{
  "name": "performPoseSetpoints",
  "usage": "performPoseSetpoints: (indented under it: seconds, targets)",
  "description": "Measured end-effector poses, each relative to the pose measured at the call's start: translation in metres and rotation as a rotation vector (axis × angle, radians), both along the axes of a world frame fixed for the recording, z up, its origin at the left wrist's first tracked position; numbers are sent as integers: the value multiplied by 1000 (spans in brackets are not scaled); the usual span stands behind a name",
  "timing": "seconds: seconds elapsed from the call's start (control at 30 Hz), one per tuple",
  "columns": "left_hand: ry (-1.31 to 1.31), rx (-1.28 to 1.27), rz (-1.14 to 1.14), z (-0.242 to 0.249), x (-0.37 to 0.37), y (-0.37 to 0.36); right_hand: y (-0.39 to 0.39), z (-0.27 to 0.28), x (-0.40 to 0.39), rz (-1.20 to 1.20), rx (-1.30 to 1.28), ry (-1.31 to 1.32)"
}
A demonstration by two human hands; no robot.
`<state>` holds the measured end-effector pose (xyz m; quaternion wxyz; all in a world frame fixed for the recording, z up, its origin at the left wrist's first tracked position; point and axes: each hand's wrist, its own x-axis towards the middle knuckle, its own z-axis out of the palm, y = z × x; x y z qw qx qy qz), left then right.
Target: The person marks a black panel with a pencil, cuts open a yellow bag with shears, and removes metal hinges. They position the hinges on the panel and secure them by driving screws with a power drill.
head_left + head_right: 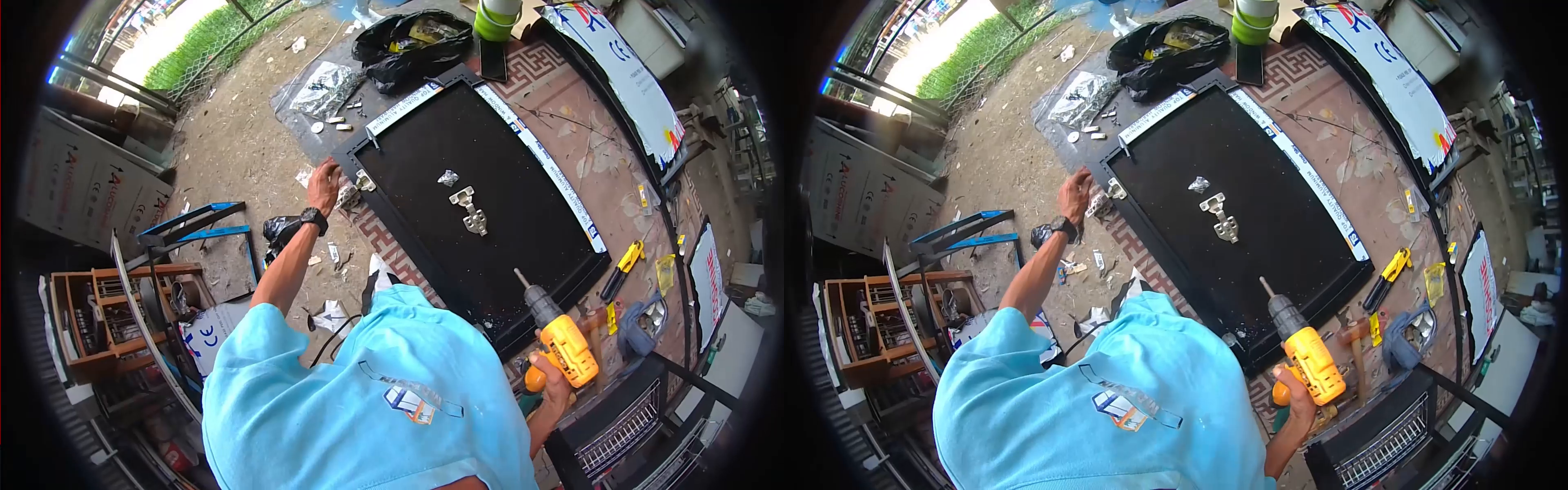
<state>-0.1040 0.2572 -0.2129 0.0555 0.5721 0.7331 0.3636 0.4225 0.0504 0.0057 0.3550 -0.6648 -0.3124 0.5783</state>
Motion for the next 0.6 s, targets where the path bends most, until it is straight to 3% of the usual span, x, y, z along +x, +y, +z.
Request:
performPoseSetpoints:
  seconds: [0.07,0.17,0.33,0.53,0.6]
  targets:
    - [46,-154,-32,11,-6,35,-38,-31,-7,-5,-215,-188]
    - [68,-180,-121,13,-17,92,-70,-57,-55,314,223,-479]
    - [236,-378,-226,-11,-46,171,-54,-68,-127,188,87,-411]
    - [317,-384,-338,-18,-37,180,-30,-65,-167,141,124,-403]
    - [208,-329,-305,-23,-40,179,-24,-63,-178,134,133,-404]
